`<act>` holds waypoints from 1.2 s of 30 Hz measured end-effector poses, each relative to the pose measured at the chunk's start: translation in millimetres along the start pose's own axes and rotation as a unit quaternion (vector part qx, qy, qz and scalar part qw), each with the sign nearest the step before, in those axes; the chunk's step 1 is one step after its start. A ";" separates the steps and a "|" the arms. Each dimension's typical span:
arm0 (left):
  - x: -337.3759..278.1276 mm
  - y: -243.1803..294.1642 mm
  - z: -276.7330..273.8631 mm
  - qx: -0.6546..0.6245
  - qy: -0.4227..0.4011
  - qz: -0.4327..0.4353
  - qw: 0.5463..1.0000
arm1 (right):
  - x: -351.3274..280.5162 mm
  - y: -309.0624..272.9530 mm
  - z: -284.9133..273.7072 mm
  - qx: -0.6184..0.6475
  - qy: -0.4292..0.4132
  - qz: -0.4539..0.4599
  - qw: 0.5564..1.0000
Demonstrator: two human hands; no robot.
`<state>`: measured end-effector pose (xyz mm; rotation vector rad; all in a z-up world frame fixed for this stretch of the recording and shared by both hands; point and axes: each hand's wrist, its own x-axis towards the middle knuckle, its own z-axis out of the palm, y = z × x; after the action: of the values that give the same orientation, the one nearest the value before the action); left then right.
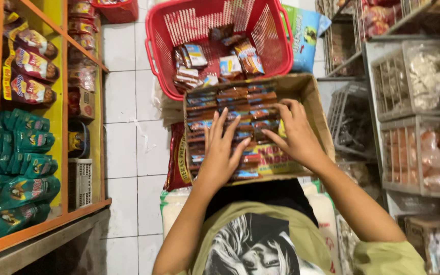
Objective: The person transfers snack packets from a red basket into a cardboard box and arranges them in neat rows.
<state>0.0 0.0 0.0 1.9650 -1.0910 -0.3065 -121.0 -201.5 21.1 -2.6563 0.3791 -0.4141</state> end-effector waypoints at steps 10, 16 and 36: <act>148.5 -100.1 -70.3 -0.021 0.056 -0.008 0.998 | 171.2 85.3 -4.9 0.011 -0.055 -0.087 0.995; 255.7 -199.6 -9.9 0.052 -0.036 0.085 0.994 | 282.3 206.2 131.0 -0.047 -0.242 -0.053 0.968; 339.8 -288.5 104.5 0.268 -0.144 0.047 0.951 | 290.8 221.0 222.9 -0.026 -0.388 0.178 0.904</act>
<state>309.4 -250.2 -226.4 2.3825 -1.5803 -0.2700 178.7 -407.5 -204.3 -2.4648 0.5863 0.7573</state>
